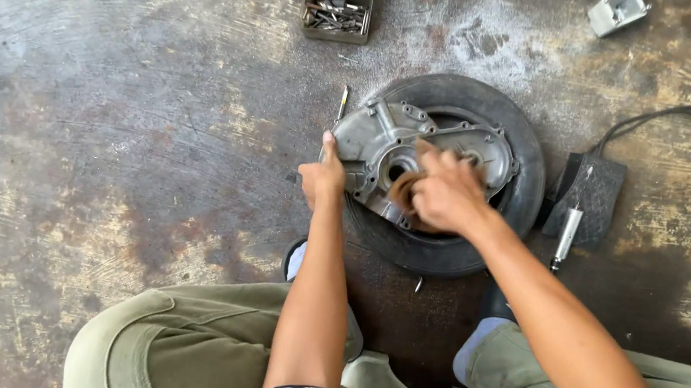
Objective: Cleaning and smoothing a motorcycle engine casing using a rotary tool, a pick, and a cloth
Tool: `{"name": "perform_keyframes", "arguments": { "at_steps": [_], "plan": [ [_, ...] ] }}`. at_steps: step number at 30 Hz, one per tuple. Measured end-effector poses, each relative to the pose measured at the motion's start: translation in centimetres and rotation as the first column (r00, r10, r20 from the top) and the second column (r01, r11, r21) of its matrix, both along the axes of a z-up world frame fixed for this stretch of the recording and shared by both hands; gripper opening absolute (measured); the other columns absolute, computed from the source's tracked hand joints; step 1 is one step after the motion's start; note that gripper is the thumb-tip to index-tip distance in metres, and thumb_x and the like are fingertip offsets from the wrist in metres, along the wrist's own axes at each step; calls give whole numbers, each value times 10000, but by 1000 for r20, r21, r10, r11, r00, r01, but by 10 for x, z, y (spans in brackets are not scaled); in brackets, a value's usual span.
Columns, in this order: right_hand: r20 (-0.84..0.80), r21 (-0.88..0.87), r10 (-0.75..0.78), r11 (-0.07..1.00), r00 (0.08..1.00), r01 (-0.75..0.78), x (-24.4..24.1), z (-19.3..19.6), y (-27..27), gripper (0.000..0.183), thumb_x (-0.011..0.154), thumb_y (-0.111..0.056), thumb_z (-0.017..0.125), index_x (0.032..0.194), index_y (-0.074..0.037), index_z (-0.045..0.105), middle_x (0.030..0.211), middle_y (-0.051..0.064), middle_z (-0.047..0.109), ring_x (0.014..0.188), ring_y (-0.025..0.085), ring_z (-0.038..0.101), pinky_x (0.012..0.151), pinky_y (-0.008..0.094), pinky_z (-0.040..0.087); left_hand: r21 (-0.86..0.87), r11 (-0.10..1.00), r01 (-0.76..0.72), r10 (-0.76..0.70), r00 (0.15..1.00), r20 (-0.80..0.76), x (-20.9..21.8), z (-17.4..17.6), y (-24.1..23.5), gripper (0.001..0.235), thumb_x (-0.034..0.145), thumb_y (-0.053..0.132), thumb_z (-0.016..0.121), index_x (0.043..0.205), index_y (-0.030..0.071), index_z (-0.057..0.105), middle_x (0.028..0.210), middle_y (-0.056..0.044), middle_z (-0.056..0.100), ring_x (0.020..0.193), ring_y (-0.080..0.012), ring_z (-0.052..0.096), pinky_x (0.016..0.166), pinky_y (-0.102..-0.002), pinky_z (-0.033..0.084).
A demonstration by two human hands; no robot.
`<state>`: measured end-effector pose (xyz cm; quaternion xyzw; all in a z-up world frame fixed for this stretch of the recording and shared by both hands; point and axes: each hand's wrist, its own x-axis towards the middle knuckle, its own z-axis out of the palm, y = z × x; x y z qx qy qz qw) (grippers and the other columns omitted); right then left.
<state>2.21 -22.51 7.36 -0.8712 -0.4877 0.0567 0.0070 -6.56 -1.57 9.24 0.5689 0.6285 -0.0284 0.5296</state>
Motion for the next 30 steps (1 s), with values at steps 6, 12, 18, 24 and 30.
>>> {"name": "perform_keyframes", "arguments": {
  "at_steps": [6, 12, 18, 24, 30],
  "plan": [
    [96, 231, -232, 951, 968, 205, -1, 49, 25, 209, 868, -208, 657, 963, -111, 816, 1424, 371, 448, 965, 461, 587, 719, 510, 498, 483, 822, 302, -251, 953, -170, 21, -63, 7, 464, 1038, 572, 415, 1338, 240, 535, 1358, -74, 530, 1255, -326, 557, 1023, -575, 445],
    [193, 103, 30, 993, 981, -50, -36, -91, 36, 255, 924, -216, 566, 1004, -85, 770, 1122, 219, 566, 908, 394, 533, 766, 507, 408, 697, 646, 311, -373, 925, -68, 14, -61, -4, 325, 1100, 372, 285, 1232, 210, 534, 1089, -50, 636, 1043, -295, 661, 846, -457, 591],
    [-29, 311, -63, 948, 998, 69, 63, -27, -23, 116, 825, -300, 610, 780, -259, 709, 995, 30, 576, 852, 316, 609, 731, 436, 515, 734, 614, 290, -384, 922, -44, 13, -58, -3, 263, 1087, 347, 333, 1173, 203, 535, 994, -101, 640, 946, -358, 701, 824, -481, 590],
    [500, 145, 191, 943, 845, -298, -17, -29, 49, 208, 762, -118, 575, 837, -188, 756, 950, 97, 626, 834, 336, 505, 723, 455, 440, 622, 709, 331, -417, 909, -8, 15, -61, 5, 322, 1088, 395, 289, 1199, 206, 524, 1068, -123, 638, 1016, -389, 686, 889, -519, 569],
    [246, 404, -56, 913, 968, -50, 40, -41, -10, 107, 793, -240, 586, 751, -147, 616, 800, 119, 588, 760, 340, 622, 668, 451, 519, 551, 718, 426, -460, 884, -84, 17, -47, 5, 481, 1040, 597, 361, 1286, 219, 527, 1180, -105, 621, 1111, -378, 658, 952, -520, 548]
  ]
}}
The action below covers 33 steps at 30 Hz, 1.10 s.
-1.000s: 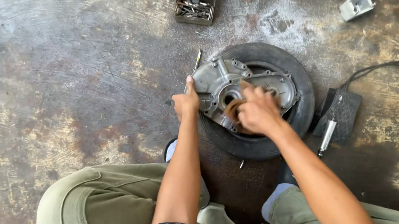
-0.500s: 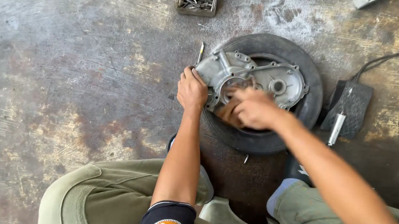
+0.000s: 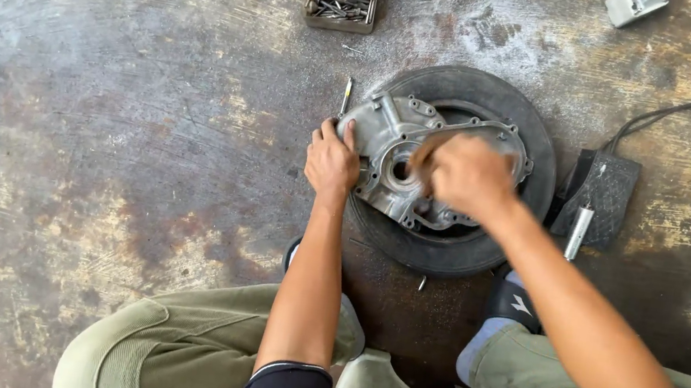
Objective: Cleaning and smoothing a motorcycle engine casing using a rotary tool, a pick, and a cloth
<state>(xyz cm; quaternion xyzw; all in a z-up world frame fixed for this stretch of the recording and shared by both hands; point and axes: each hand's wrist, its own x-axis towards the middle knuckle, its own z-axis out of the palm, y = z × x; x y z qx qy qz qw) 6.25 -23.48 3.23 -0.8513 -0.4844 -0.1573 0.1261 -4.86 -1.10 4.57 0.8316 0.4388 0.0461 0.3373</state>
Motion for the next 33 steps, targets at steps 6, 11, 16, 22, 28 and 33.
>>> {"name": "perform_keyframes", "arguments": {
  "at_steps": [6, 11, 16, 22, 28, 33],
  "plan": [
    [-137, -332, -116, 941, 984, 64, 2, 48, 1, 236, 818, -343, 648, 982, -183, 704, 911, 97, 674, 903, 330, 697, 713, 466, 569, 10, 1000, 1, -1, 999, -36, 3, -3, 0, 564, 996, 678, 408, 1305, 225, 540, 1187, -111, 612, 1124, -382, 649, 946, -542, 552],
    [-75, -543, -10, 839, 997, -32, -15, -4, 26, 307, 900, -270, 608, 1179, -255, 736, 1190, 154, 507, 1056, 393, 542, 732, 461, 482, 28, 1000, 0, 1, 999, -48, 5, -10, 1, 571, 993, 706, 364, 1294, 252, 536, 1169, -83, 605, 1116, -350, 656, 926, -521, 567],
    [-120, -578, -223, 808, 967, 115, -13, -11, -4, 302, 894, -360, 574, 1003, -165, 777, 1134, 149, 527, 1040, 417, 552, 705, 494, 498, 28, 1000, -10, 11, 999, -35, 4, -14, -2, 572, 987, 711, 365, 1283, 254, 542, 1153, -77, 604, 1103, -342, 661, 906, -519, 578],
    [-155, -342, -143, 936, 978, 83, -4, 26, 11, 281, 901, -313, 586, 1040, -166, 781, 1037, 117, 496, 988, 368, 572, 701, 448, 553, 81, 996, -38, 39, 999, -8, 7, -18, -5, 556, 994, 692, 382, 1265, 238, 557, 1107, -93, 607, 1058, -354, 670, 868, -519, 590],
    [-33, -539, -6, 843, 999, -13, -24, 17, 22, 223, 898, -267, 596, 1002, -160, 762, 1090, 154, 445, 938, 373, 477, 674, 474, 433, 97, 993, -62, 62, 998, 6, 7, -21, -2, 566, 987, 696, 391, 1265, 237, 570, 1092, -87, 620, 1041, -345, 679, 843, -521, 599],
    [-669, -611, -658, 751, 346, 249, -18, 152, 45, 290, 985, 5, 372, 1042, 74, 648, 1011, 194, 539, 566, 156, 404, 463, 243, 380, 48, 998, -41, 42, 999, -20, 4, -19, -4, 573, 989, 705, 370, 1275, 247, 564, 1117, -82, 627, 1058, -330, 679, 875, -502, 592]
  ]
}}
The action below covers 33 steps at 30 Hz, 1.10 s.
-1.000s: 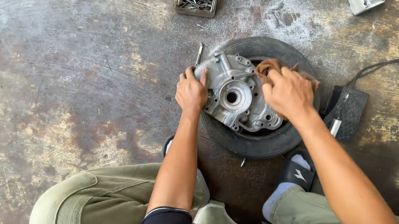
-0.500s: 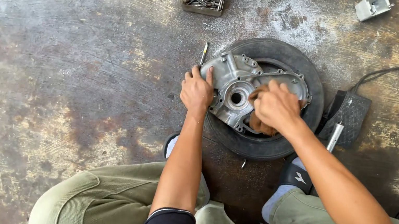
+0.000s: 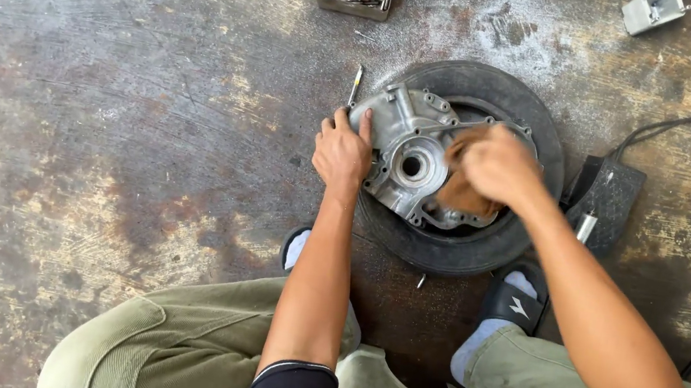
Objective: Cleaning and smoothing a motorcycle engine casing using a rotary tool, a pick, and a cloth
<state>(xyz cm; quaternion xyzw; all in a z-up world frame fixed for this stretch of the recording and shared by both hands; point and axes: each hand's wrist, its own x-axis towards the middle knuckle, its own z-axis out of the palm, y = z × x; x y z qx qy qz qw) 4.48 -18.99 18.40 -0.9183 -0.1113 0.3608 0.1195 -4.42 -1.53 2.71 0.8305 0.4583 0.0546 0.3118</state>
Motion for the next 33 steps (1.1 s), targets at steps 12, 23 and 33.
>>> {"name": "perform_keyframes", "arguments": {
  "at_steps": [12, 23, 33],
  "plan": [
    [619, 396, 57, 839, 784, -373, 9, -62, -46, 243, 831, -213, 762, 1021, -81, 687, 1482, 324, 476, 1147, 566, 601, 922, 563, 502, -34, 999, -1, 2, 1000, 22, 1, 9, 6, 566, 993, 697, 373, 1270, 253, 587, 1134, -81, 641, 1081, -329, 684, 919, -489, 578],
    [757, -254, 600, 635, 259, -730, 30, -106, -45, 120, 923, -206, 607, 1019, -234, 673, 1252, 114, 507, 935, 328, 533, 726, 422, 446, -71, 997, 11, -9, 1000, 25, 0, 11, 9, 581, 992, 695, 368, 1279, 242, 589, 1136, -91, 637, 1087, -345, 684, 925, -505, 569],
    [453, -649, 891, 301, -37, -699, 15, -122, -34, 216, 932, -210, 509, 789, -197, 670, 1251, 94, 533, 902, 280, 430, 748, 437, 355, -75, 997, 7, -5, 999, 36, 0, 11, 8, 584, 988, 696, 371, 1283, 245, 596, 1120, -86, 638, 1086, -338, 690, 923, -499, 572]
  ]
}}
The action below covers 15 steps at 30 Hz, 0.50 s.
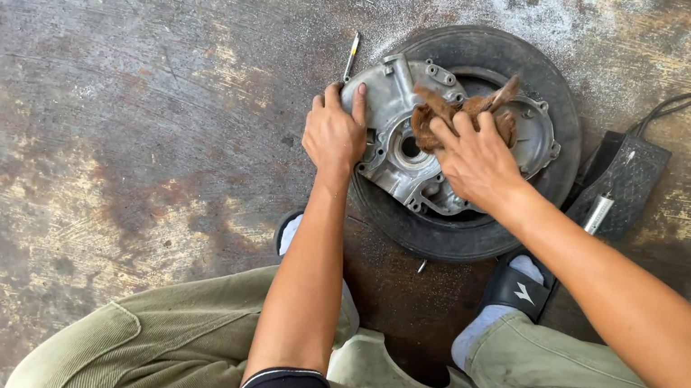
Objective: Cleaning and smoothing a motorcycle engine casing using a rotary tool, a pick, and a cloth
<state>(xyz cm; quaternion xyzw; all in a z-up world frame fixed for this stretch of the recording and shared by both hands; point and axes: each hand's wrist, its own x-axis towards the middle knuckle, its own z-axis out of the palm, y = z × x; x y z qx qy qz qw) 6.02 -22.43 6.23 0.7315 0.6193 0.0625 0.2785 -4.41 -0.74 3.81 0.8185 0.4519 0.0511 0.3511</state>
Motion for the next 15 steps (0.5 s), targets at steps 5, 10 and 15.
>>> {"name": "perform_keyframes", "arguments": {
  "at_steps": [5, 10, 15],
  "plan": [
    [-114, 164, 31, 986, 993, -12, -22, 13, -8, 148, 879, -162, 593, 784, -131, 702, 1157, 153, 550, 855, 323, 467, 732, 482, 369, 34, 999, -13, 12, 999, 35, -1, -3, -3, 566, 986, 689, 395, 1264, 241, 602, 1103, -88, 638, 1076, -350, 691, 920, -507, 572],
    [-319, 120, -81, 985, 944, 125, -42, 4, -1, 251, 943, -133, 529, 811, -123, 742, 1154, 89, 571, 862, 277, 445, 760, 444, 371, 56, 998, -16, 15, 1000, 20, 1, 0, -4, 560, 984, 693, 396, 1262, 251, 600, 1107, -86, 639, 1082, -340, 690, 919, -506, 576],
    [-867, -227, -480, 617, 132, 754, -57, 89, 54, 434, 967, -85, 555, 1397, -53, 500, 1073, 123, 449, 792, 196, 482, 714, 365, 455, 39, 999, -10, 10, 1000, 16, 1, -6, -5, 546, 983, 691, 393, 1259, 265, 594, 1133, -73, 637, 1093, -326, 686, 928, -495, 573]
  ]
}}
